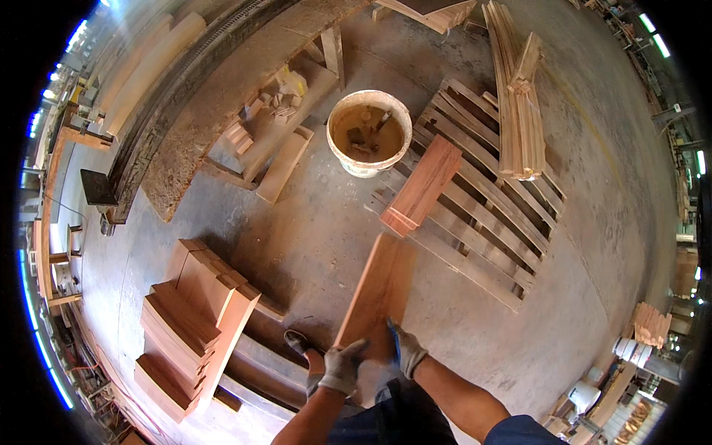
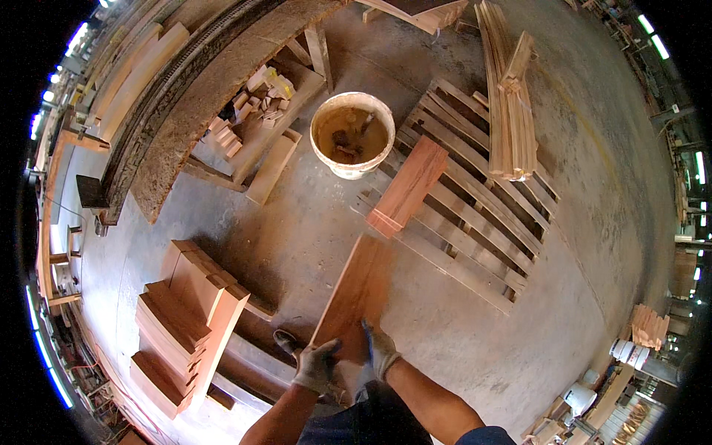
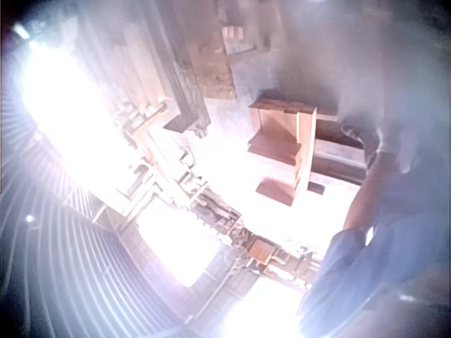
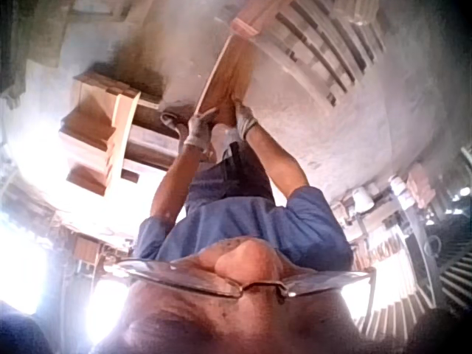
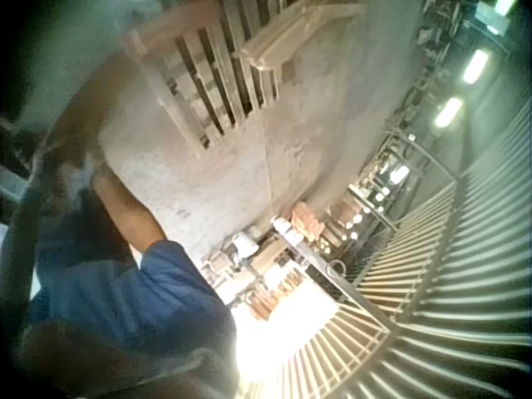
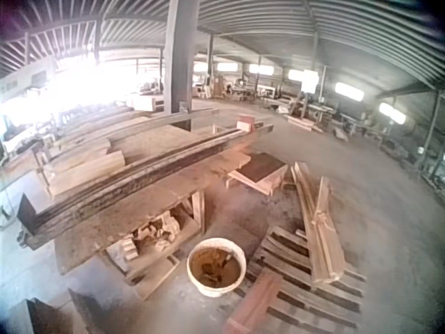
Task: The person moves wooden planks from a pallet jack to a wooden pallet, stacking them one by one. The person also briefly handles a hammer and a small wooden stick before beginning the stacking task.
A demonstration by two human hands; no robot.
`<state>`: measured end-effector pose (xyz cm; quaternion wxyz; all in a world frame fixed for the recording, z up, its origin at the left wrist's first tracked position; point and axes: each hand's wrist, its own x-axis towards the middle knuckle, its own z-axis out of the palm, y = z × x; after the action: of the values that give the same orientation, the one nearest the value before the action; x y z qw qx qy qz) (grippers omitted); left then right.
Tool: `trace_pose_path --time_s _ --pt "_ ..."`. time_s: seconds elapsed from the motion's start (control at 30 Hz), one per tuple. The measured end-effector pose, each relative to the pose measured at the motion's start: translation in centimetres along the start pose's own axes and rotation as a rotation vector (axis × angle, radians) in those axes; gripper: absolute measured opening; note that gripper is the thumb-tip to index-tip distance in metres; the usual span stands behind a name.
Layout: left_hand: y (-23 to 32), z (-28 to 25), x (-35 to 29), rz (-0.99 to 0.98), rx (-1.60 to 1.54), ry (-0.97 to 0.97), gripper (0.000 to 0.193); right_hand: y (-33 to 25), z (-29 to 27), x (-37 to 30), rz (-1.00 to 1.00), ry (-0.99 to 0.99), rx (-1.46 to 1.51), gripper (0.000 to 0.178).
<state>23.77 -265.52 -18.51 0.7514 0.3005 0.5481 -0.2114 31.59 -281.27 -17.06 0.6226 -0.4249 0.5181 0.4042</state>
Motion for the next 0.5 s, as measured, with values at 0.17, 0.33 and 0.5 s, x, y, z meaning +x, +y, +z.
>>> trace_pose_path --time_s 0.17,0.33,0.5 --pt "1.0 6.2 1.3 0.151 0.010 -0.130 0.029 -3.7 -1.9 4.7 -0.288 0.231 -0.143 0.074" --pt "0.0 3.1 1.6 0.218 0.171 -0.170 0.050 -13.4 -5.3 13.2 -0.423 0.483 -0.362 0.089" --pt "-2.7 -6.2 0.8 0.018 0.380 0.060 0.051 -23.3 -3.5 14.0 -0.565 0.326 -0.216 0.080"
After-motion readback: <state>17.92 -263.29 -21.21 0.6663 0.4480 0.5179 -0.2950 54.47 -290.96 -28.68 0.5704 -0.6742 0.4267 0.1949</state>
